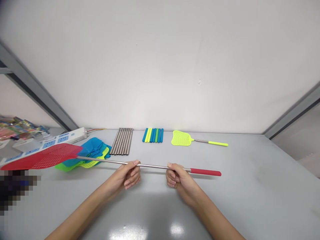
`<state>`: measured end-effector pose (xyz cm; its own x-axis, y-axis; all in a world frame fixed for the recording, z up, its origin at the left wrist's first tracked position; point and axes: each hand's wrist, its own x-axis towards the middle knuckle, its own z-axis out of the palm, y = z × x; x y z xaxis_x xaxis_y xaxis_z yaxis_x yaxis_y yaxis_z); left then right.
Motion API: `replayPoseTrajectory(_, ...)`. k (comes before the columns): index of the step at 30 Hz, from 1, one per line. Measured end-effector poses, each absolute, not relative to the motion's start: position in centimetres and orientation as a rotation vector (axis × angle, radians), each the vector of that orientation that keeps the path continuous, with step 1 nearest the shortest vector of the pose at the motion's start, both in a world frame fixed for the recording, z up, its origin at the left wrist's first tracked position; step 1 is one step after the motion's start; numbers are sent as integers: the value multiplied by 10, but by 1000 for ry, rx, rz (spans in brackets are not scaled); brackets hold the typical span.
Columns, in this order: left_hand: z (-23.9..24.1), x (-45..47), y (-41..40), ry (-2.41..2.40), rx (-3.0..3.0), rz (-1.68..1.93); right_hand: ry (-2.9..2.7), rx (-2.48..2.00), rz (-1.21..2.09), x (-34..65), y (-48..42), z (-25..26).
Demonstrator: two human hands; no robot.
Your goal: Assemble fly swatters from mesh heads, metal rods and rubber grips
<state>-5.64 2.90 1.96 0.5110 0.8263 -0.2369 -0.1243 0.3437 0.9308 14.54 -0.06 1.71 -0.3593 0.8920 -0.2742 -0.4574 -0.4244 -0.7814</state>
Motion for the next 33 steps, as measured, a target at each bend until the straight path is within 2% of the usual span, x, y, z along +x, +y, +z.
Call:
replayPoseTrajectory(11,24,-16,27,748,1383,515,-851,-795,1952,136,-5,10)
replayPoseTrajectory(20,18,7,41,567,1186,453,-792,-879,1913,138,0,7)
replayPoseTrajectory(33,36,0,39,585,1030,372,-770,-988,1860,144,0,21)
